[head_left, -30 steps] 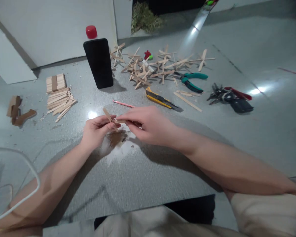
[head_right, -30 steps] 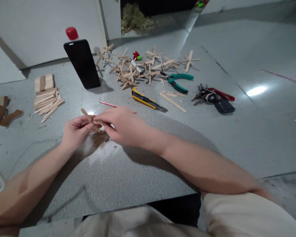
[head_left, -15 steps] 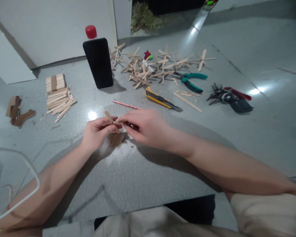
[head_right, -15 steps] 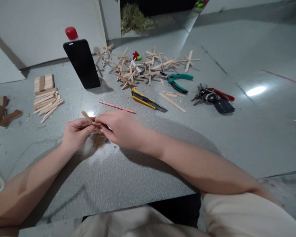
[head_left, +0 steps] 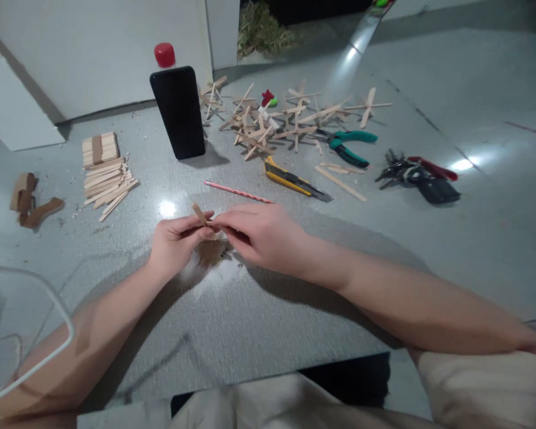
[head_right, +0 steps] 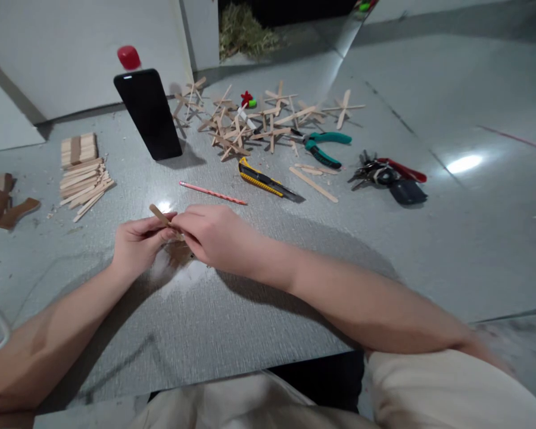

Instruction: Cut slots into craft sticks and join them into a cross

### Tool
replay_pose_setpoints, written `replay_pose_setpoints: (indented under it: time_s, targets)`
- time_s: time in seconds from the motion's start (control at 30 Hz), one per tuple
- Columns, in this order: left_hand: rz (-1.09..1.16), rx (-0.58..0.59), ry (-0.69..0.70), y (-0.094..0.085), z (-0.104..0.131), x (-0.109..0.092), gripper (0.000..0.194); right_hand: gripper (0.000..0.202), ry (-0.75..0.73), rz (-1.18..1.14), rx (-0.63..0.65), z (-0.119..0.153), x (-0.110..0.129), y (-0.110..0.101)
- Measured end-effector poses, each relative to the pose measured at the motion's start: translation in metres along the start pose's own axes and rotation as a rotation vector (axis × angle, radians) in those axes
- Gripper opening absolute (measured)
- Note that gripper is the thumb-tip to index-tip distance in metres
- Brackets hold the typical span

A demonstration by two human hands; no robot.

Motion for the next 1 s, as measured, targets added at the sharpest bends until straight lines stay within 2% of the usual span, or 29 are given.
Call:
replay_pose_setpoints:
  time_s: [0.17, 0.37, 0.5, 0.67, 0.73, 0.87, 1.0]
  targets:
    - [-0.039, 0.002, 0.053, 0.002, 0.0, -0.004, 0.025, 0.025, -0.029, -0.023, 0.008, 0.001, 0.001, 0.005]
    - [-0.06, -0.021, 0.043, 0.006, 0.003, -0.008, 0.022, 0.022, 0.021, -0.006, 0.033, -0.004, -0.003, -0.004]
    - [-0.052, -0.113, 0.026, 0.006, 0.006, -0.007, 0.019, 0.023, 0.074, -0.062, 0.003, -0.007, -0.011, -0.009]
    - [0.032, -0.249, -0.024, -0.004, -0.001, -0.003, 0.018, 0.028, 0.075, 0.051, -0.058, -0.005, -0.015, -0.013]
    - [0.093, -0.228, -0.046, -0.006, -0.005, -0.001, 0.023, 0.029, 0.089, 0.06, -0.061, -0.005, -0.016, -0.015]
    - [0.182, -0.107, -0.069, -0.001, -0.006, 0.0, 0.034, 0.029, 0.142, -0.042, -0.095, -0.006, -0.018, -0.013]
    - [0.183, -0.001, -0.075, 0.006, -0.002, -0.002, 0.032, 0.026, 0.205, -0.187, -0.15, -0.008, -0.018, -0.007]
Point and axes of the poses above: each hand's wrist, its own z-axis away from the middle knuckle, its own y-axis out of the palm, x = y × z, the point moved 3 cm from there along -z, towards the middle knuckle, and after that the axes turned 9 degrees about -y, right-handed, at the moved point
